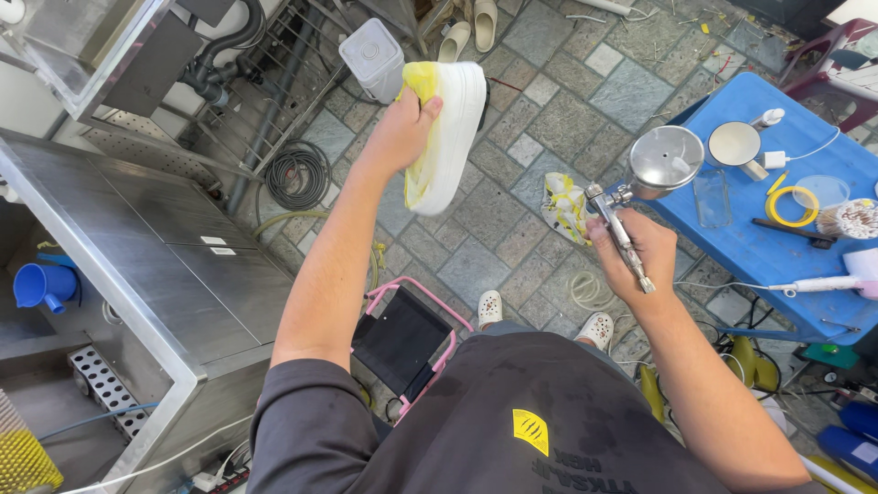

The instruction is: The person rinses a spray gun at a sink, then adds liquid from a small bottle into the gun's cup. They spray-paint a yellow sneaker held in one hand, then use a pink hairdryer to dry the painted surface.

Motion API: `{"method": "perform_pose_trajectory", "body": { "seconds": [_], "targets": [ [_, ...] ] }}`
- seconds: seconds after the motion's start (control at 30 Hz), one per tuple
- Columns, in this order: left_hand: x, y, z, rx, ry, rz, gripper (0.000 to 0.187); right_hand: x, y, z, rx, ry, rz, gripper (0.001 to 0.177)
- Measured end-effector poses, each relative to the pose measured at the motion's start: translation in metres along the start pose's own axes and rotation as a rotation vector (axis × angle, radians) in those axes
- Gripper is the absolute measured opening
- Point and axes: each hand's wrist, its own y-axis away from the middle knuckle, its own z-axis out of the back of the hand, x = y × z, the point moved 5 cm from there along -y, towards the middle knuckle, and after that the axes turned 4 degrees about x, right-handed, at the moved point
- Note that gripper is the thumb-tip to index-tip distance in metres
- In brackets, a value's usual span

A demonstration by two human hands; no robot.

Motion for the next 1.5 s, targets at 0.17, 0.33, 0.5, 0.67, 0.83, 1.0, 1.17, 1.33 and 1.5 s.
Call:
{"method": "perform_pose_trajectory", "body": {
  "seconds": [0.17, 0.33, 0.5, 0.67, 0.83, 1.0, 1.17, 1.33, 1.5],
  "targets": [
    [0.013, 0.001, 0.003, -0.049, -0.041, 0.197, 0.066, -0.015, 0.006, 0.001, 0.067, 0.018, -0.078, 0.014],
    [0.047, -0.007, 0.011, 0.262, -0.140, 0.255, 0.077, -0.020, 0.008, -0.002, 0.159, -0.075, -0.043, 0.012],
    [0.053, 0.018, -0.008, 0.367, -0.282, 0.249, 0.072, -0.031, 0.011, -0.004, 0.215, -0.082, -0.059, 0.012],
    [0.033, 0.027, -0.004, 0.159, -0.479, 0.374, 0.068, -0.047, 0.011, -0.010, 0.302, -0.275, -0.153, 0.018],
    [0.043, 0.022, 0.025, 0.146, -0.157, 0.489, 0.065, -0.047, 0.012, -0.013, 0.297, -0.167, -0.144, 0.016],
    [0.056, 0.029, 0.028, 0.193, 0.224, 0.475, 0.067, -0.032, 0.010, -0.013, 0.279, -0.017, -0.084, 0.018],
    [0.052, 0.025, 0.025, 0.120, 0.327, 0.504, 0.058, -0.013, 0.008, -0.015, 0.316, 0.028, -0.032, 0.018],
    [0.052, 0.020, 0.033, 0.111, 0.366, 0.559, 0.051, 0.001, 0.005, -0.018, 0.489, 0.058, 0.026, 0.016],
    [0.059, 0.016, 0.035, 0.080, 0.464, 0.562, 0.045, 0.000, 0.007, -0.021, 0.750, -0.072, -0.044, 0.018]
  ]
}}
